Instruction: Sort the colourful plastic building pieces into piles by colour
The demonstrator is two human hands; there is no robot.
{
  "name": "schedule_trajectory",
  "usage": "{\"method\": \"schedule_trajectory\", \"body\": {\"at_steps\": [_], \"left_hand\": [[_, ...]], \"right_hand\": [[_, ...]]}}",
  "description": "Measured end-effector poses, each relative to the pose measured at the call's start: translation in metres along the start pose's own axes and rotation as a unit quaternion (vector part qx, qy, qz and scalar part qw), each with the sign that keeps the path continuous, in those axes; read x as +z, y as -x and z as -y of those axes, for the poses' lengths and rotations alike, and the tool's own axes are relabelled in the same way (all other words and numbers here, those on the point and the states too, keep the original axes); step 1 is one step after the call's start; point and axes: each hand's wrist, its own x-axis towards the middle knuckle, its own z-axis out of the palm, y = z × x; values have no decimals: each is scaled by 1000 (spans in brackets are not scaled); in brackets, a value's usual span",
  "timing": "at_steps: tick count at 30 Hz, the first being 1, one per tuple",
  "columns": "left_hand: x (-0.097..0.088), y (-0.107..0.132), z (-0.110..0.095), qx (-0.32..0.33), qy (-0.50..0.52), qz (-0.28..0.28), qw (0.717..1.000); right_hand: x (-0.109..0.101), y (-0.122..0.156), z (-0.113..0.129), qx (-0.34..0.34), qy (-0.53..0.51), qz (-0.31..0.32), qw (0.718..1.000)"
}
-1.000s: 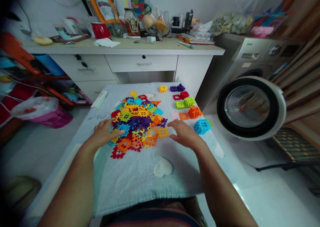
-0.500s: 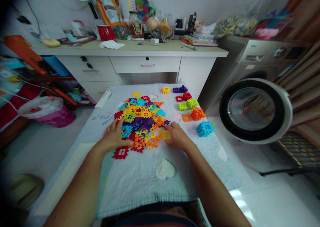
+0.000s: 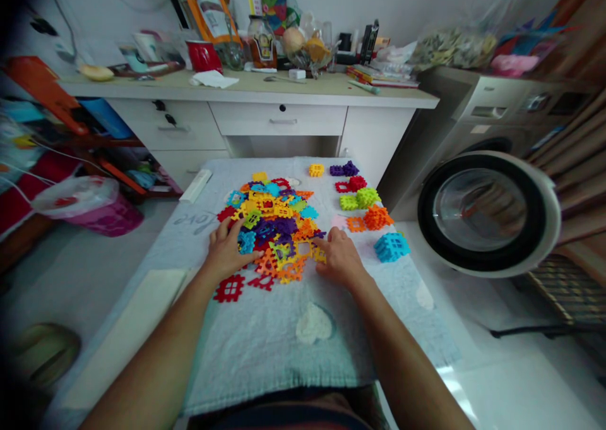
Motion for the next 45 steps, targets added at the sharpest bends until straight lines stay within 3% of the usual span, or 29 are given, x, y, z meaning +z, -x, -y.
{"method": "schedule_trajectory", "body": {"at_steps": [5,10,13,17,23,30,37,45], "left_hand": [[-1,-1,6,12,16,10,1000],[-5,-3,18,29,80,40,996],[-6,-6,24,45,115,23,992],[-4,-14,28,52,143,-63,986],[-2,-23,34,40,108,-122,986],[5,-24,37,26,70,-127,989],[5,-25,37,17,71,-134,988],[5,-25,38,15,69,-130,989]], "right_hand": [[-9,4,2,11,5,-13,1000],[-42,-1,-8,-32,-50,-65,996],[-69,-28,-18,-48,-57,-106,992],[-89,-93,-33,-8,-28,-158,987],[-73,-193,-55,71,41,-102,991],[-57,-266,-80,83,66,-74,992],[-46,-296,-95,105,48,-79,990],[-43,-293,-91,103,30,-77,991]]}}
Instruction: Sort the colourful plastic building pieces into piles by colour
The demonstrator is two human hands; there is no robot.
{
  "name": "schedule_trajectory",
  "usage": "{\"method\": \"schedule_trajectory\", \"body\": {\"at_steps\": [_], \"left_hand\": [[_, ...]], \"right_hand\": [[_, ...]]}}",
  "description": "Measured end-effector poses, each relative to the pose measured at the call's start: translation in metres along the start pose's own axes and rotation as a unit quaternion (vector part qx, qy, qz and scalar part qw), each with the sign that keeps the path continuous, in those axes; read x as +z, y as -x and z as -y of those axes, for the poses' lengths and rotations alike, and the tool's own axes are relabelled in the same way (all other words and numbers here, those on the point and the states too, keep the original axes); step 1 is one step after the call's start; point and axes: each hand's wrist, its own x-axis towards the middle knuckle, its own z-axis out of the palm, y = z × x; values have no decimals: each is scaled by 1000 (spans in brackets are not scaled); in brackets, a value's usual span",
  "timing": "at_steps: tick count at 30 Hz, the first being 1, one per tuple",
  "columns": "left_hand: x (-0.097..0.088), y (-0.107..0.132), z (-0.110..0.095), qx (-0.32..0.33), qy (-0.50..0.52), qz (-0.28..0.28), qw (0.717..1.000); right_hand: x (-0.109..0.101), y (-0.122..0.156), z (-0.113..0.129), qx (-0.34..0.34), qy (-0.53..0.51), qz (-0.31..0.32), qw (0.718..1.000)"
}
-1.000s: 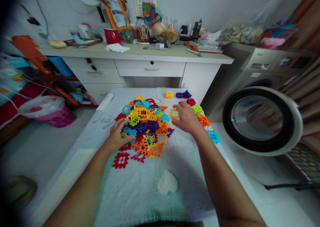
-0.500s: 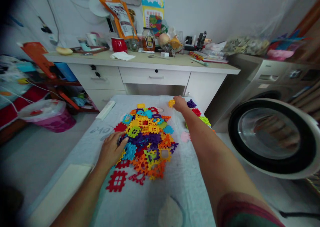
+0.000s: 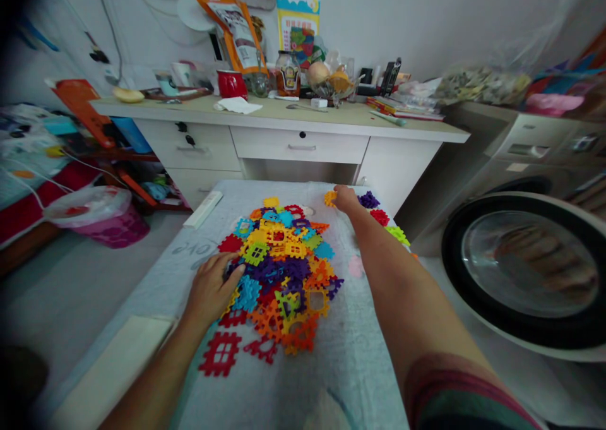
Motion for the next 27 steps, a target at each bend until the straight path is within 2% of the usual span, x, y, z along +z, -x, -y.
{"method": "schedule_trajectory", "body": {"at_steps": [4,7,12,17,22,25,27], "left_hand": [[0,0,0,0,2,1,1000],[0,0,-2,-2,9,-4,1000],[-2,1,-4,-18,37,-12,999],[-2,-2,-1,-23,77,-17,997],[-2,-5,3,-53,104,-15,993],[-1,-5,3,-61,106,-17,992],[-1,-5,2,-60,108,-20,992]], "right_hand": [[-11,20,9,-50,-63,-57,995],[-13,48,21,-86,-125,-90,984],[7,101,43,-110,-164,13,980],[20,130,55,-115,-126,57,984],[10,149,57,-112,-101,73,986],[5,164,62,-101,-111,33,988],[5,173,70,-121,-128,6,984]]}}
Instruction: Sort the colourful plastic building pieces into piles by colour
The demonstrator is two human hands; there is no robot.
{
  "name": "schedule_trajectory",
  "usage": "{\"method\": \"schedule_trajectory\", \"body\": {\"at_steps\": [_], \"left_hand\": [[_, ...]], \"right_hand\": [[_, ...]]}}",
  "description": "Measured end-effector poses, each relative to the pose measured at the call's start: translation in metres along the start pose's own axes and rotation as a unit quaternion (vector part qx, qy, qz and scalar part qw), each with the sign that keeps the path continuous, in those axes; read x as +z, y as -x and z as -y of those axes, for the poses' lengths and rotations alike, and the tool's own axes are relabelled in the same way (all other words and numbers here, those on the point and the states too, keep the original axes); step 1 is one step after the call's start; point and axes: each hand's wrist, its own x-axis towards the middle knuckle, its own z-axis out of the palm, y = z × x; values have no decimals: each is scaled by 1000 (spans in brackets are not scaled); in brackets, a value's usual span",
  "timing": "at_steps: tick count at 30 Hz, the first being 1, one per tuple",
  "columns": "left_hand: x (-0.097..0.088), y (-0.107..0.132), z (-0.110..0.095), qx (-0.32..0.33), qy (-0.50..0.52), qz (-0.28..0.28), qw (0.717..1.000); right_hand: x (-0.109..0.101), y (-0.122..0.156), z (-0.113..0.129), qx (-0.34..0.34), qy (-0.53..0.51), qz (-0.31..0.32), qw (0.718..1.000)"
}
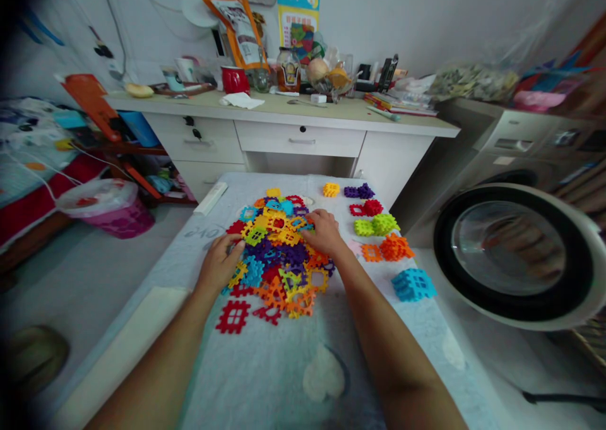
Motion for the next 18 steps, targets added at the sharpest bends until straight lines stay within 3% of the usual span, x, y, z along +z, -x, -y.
{"method": "schedule_trajectory", "body": {"at_steps": [5,10,13,18], "left_hand": [[1,0,2,14,-3,-6,1000],[3,1,4,42,-34,-26,998],[4,3,5,52,-64,-29,996],[6,4,6,52,-104,-20,993]], "right_hand": [[14,2,21,-110,-4,30,993],[10,-5,17,-127,-73,7,989],[2,-14,-2,-74,-142,-36,986],[-1,-40,-42,115,-153,-131,973]]}}
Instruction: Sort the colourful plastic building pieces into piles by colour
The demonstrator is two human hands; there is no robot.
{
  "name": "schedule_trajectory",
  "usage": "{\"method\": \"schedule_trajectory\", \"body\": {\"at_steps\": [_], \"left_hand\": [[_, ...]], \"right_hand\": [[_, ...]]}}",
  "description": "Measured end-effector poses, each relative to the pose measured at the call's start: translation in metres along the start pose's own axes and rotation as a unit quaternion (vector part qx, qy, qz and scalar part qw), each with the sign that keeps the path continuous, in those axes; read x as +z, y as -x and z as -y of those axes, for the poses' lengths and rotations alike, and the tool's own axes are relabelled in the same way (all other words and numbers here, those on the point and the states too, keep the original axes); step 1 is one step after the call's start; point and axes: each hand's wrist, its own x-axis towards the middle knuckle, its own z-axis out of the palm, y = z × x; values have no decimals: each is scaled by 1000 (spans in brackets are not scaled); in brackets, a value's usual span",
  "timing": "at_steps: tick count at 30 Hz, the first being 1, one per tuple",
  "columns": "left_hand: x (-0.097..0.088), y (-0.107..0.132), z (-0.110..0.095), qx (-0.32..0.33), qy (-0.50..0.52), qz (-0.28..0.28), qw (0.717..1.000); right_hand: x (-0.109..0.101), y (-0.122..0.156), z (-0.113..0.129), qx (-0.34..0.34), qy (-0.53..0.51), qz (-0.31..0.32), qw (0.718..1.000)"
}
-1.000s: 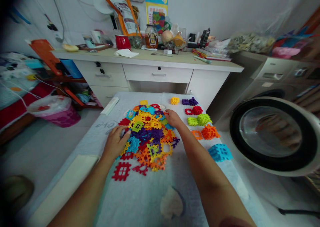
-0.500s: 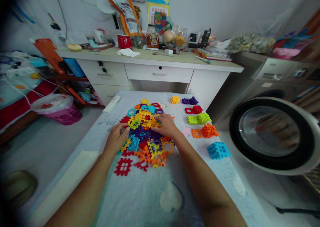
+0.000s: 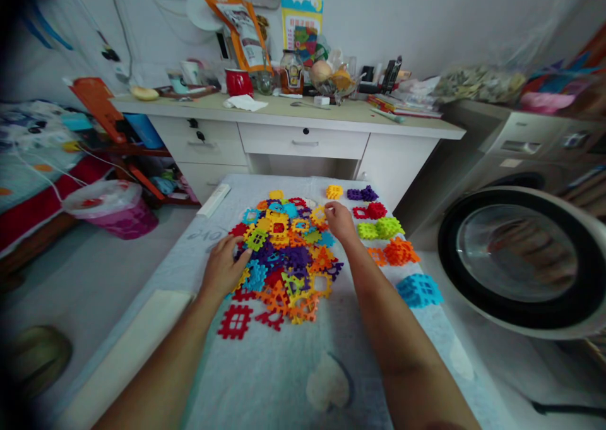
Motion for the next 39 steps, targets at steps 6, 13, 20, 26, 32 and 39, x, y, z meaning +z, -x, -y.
{"method": "schedule_trajectory", "body": {"at_steps": [6,13,20,26,32,39], "left_hand": [[1,-1,0,8,-6,5,1000],[0,-1,1,5,-10,11,1000],[2,-1,2,4,-5,10,1000],[1,0,1,5,-9,9,1000],[0,0,1,3,-13,12,1000],[1,1,2,0,-2,12,1000]], "right_hand": [[3,-26,-10,89,125,12,988],[6,-41,-2,46,300,111,946],[6,-44,3,24,346,169,922],[-3,-72,13,-70,296,63,950],[16,-108,16,-118,290,59,948],[-3,-138,-5,-59,221,51,972]]}}
